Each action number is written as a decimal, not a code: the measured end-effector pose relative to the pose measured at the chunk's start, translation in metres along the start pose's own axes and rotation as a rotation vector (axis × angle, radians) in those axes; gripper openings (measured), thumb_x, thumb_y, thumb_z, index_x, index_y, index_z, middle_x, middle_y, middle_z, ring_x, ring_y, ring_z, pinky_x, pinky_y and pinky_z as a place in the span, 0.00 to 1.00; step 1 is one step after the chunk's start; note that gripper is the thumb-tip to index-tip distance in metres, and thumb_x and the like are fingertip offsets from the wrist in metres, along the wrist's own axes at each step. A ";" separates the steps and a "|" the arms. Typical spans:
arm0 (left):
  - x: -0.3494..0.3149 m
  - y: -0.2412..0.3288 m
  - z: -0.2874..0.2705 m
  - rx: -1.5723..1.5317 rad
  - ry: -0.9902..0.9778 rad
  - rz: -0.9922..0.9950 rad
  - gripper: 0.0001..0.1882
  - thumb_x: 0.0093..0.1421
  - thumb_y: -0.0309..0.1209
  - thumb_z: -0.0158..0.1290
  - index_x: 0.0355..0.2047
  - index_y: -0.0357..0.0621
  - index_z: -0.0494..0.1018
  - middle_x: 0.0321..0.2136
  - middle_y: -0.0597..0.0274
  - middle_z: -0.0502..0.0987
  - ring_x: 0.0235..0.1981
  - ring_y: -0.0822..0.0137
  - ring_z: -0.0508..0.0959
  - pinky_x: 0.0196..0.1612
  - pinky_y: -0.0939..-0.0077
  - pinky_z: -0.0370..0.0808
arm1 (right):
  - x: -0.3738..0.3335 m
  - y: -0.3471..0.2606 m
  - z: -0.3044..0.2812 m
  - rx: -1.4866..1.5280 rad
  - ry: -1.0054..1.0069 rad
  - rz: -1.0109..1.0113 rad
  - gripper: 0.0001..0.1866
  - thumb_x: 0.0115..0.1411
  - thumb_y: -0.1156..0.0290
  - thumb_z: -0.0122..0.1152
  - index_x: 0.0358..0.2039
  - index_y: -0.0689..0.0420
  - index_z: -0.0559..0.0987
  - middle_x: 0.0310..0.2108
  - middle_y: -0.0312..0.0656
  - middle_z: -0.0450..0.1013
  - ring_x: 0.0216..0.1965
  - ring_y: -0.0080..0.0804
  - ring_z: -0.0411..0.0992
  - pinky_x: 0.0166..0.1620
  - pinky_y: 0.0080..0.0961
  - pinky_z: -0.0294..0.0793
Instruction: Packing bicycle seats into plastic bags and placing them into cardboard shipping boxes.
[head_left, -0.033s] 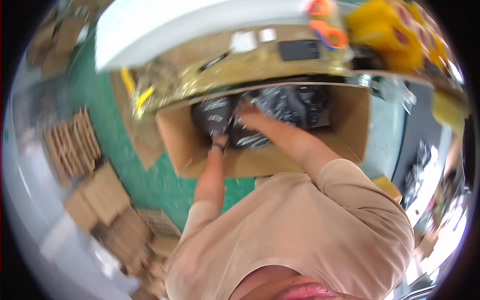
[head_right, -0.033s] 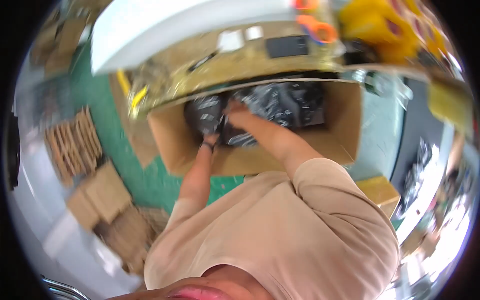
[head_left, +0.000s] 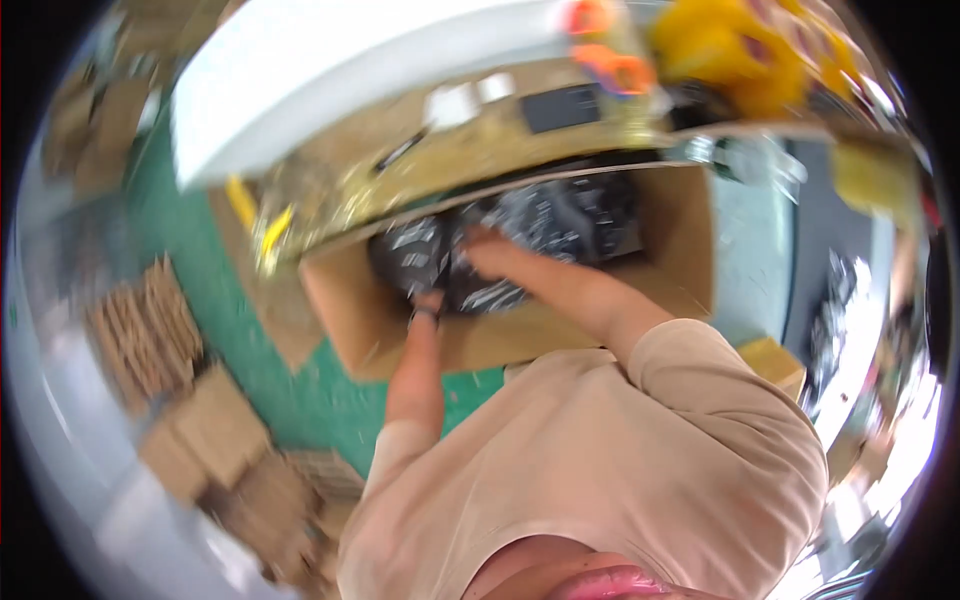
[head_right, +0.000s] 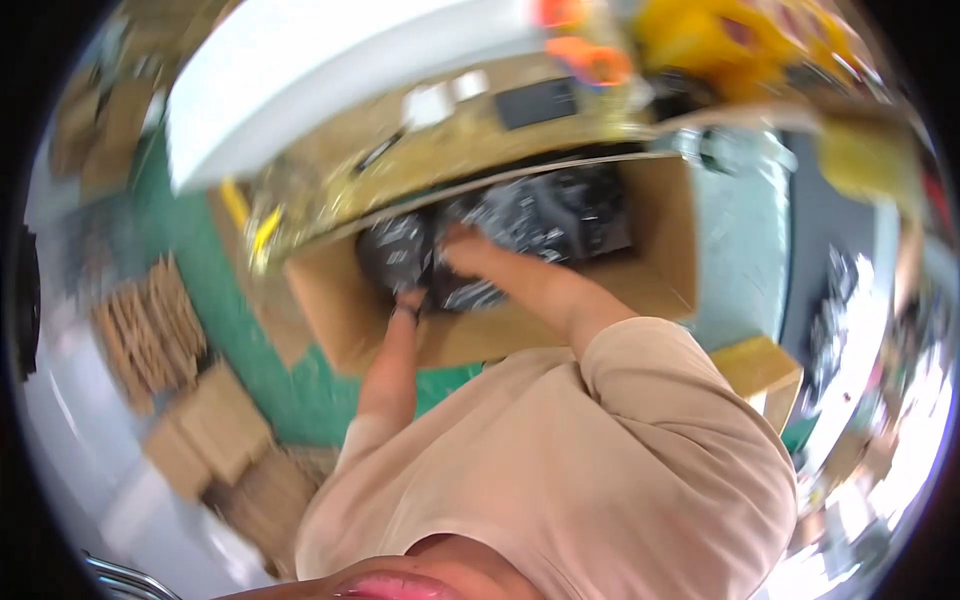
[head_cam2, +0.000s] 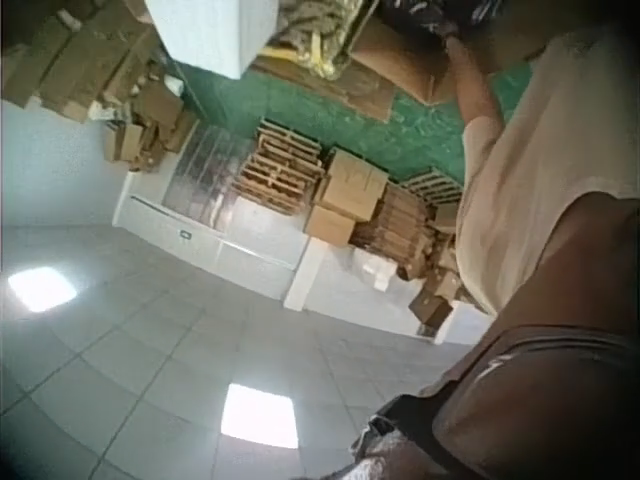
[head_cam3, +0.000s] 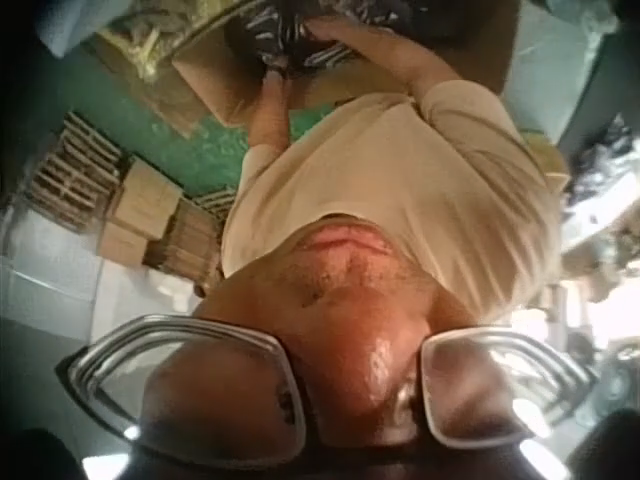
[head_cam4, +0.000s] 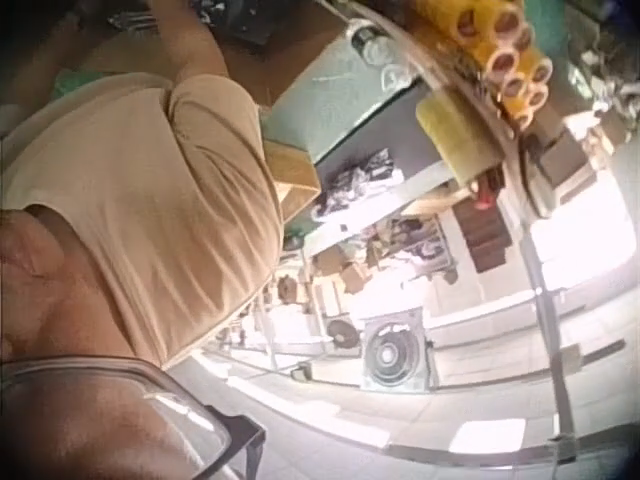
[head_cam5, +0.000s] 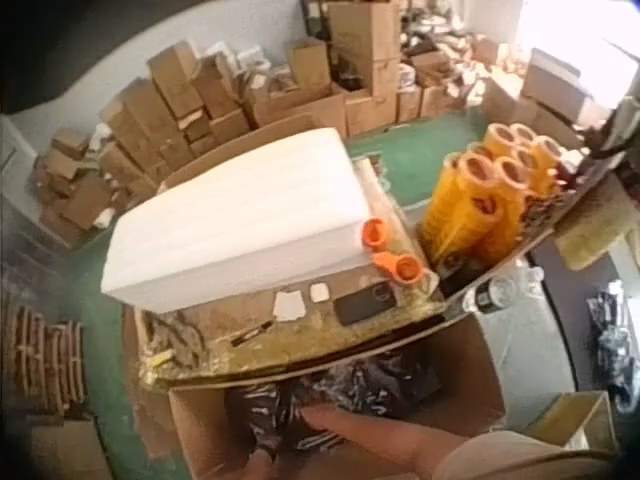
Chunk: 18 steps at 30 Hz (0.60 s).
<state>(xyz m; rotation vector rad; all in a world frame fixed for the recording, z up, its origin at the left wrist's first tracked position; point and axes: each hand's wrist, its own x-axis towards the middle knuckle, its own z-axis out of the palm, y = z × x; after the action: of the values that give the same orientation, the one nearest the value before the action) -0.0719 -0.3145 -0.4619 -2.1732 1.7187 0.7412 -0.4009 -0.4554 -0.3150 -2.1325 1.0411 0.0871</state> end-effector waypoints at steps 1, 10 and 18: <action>0.009 0.010 0.000 -0.049 -0.276 -0.239 0.52 0.55 0.50 0.69 0.76 0.42 0.64 0.75 0.44 0.66 0.74 0.47 0.68 0.75 0.55 0.66 | -0.037 0.011 -0.007 0.146 -0.043 -0.029 0.25 0.60 0.68 0.66 0.60 0.49 0.83 0.66 0.56 0.72 0.72 0.62 0.65 0.67 0.67 0.69; -0.108 0.353 -0.086 -0.036 0.498 0.263 0.46 0.61 0.40 0.66 0.73 0.28 0.60 0.71 0.28 0.64 0.74 0.35 0.64 0.77 0.48 0.58 | -0.586 0.240 -0.171 1.508 0.757 0.300 0.29 0.74 0.67 0.59 0.73 0.59 0.68 0.57 0.49 0.81 0.53 0.38 0.83 0.54 0.36 0.85; -0.276 0.655 -0.128 -0.123 0.282 1.038 0.42 0.65 0.32 0.59 0.76 0.31 0.58 0.74 0.35 0.62 0.75 0.35 0.61 0.78 0.43 0.56 | -1.003 0.425 -0.072 0.158 1.037 1.967 0.39 0.60 0.66 0.72 0.71 0.57 0.69 0.65 0.51 0.72 0.67 0.57 0.71 0.67 0.56 0.73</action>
<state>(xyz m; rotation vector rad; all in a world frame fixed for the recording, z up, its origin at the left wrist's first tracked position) -0.7182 -0.3221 -0.1399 -1.3497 3.0372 0.7597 -1.3868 -0.0136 -0.1548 -0.1094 3.0912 -0.1929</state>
